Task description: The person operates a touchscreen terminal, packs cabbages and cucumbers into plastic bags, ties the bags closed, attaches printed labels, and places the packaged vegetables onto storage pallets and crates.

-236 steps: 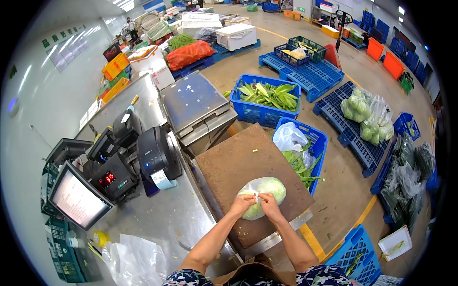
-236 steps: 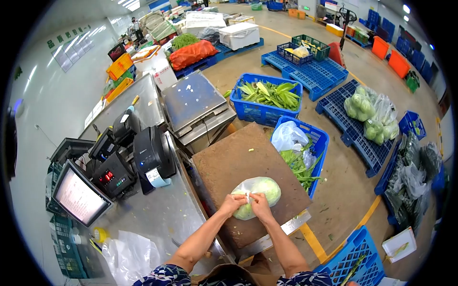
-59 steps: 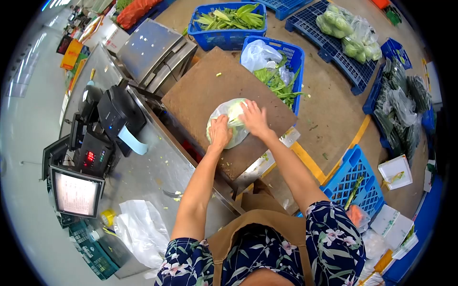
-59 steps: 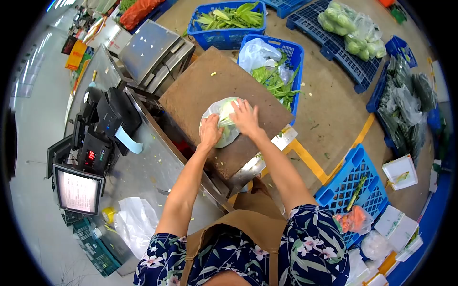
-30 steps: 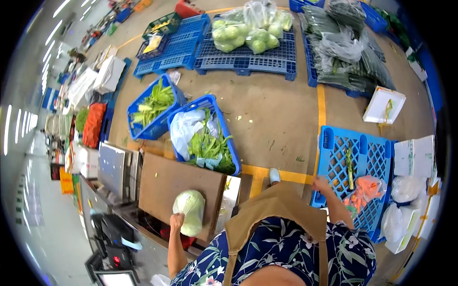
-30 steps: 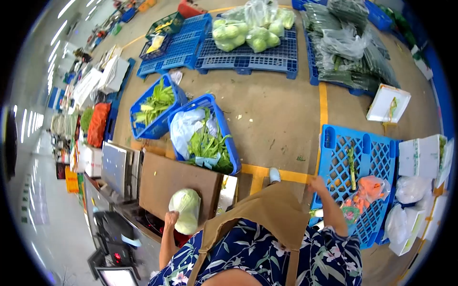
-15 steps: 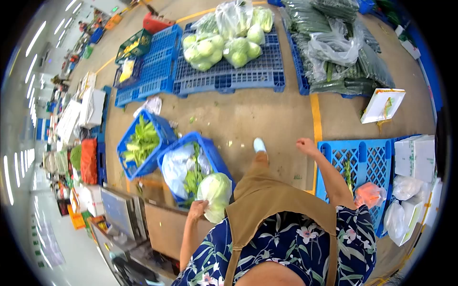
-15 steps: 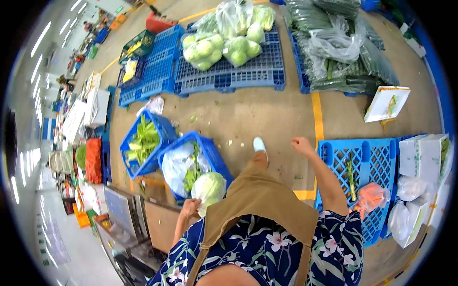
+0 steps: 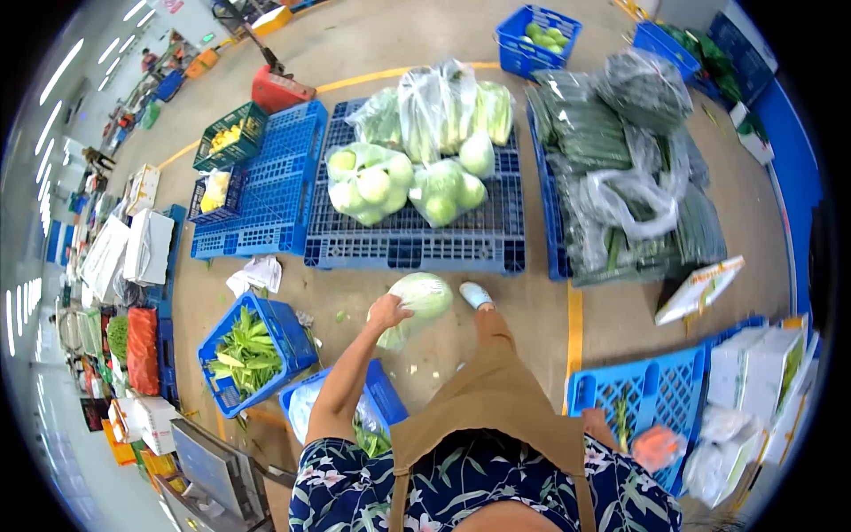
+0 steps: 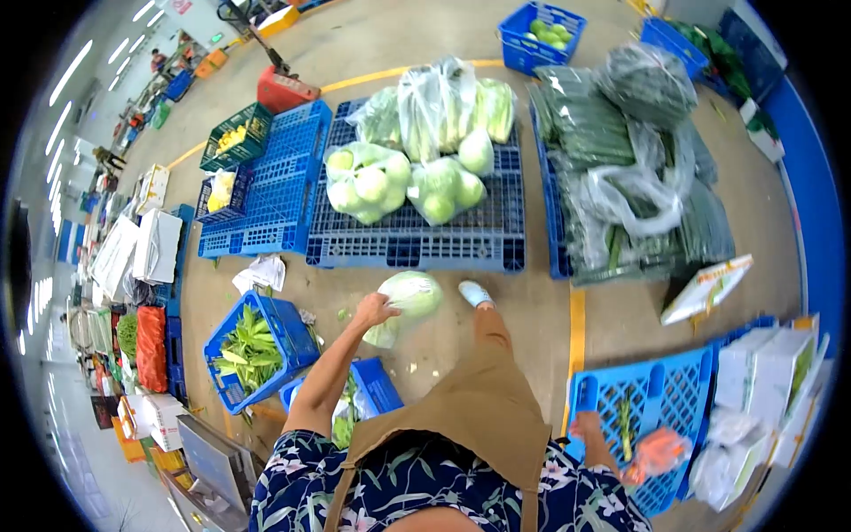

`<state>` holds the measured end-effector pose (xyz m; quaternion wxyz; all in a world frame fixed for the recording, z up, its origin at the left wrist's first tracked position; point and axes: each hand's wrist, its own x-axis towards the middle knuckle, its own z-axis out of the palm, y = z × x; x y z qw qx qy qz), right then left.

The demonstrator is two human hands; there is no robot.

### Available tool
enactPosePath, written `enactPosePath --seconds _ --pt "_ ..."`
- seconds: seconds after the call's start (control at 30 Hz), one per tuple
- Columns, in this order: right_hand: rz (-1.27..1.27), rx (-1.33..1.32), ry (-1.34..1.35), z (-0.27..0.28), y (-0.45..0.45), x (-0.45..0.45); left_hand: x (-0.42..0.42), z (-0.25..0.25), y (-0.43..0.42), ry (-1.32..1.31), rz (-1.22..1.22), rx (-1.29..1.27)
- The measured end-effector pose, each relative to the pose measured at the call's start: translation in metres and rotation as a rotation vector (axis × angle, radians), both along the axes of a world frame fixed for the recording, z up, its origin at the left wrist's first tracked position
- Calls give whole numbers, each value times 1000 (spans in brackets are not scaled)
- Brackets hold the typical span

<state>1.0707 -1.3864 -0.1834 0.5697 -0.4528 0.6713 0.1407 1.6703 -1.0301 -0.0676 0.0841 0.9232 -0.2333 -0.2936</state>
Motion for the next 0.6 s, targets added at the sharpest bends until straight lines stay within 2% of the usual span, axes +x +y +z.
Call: enactPosePath --seconds 0.13,0.23,0.33,0.4,0.43,0.53,0.6 --pt "-5 183 -174 -19 -31 97 122 2 -102 -72 -43 -55" --pt "202 191 -218 -4 -94 212 215 -12 -164 -188 -76 -98" --pt "180 -62 -274 56 -139 343 297 2 -226 -316 -62 -112" --pt "195 -118 -388 68 -173 400 345 -8 -254 -446 -37 -155" --pt "205 -145 -445 72 -187 423 360 -10 -265 -511 -21 -175" --pt "224 -143 -450 77 -208 474 377 0 -281 -619 196 -499" --pt "289 -86 -368 62 -209 491 361 1 -277 -349 257 -582"
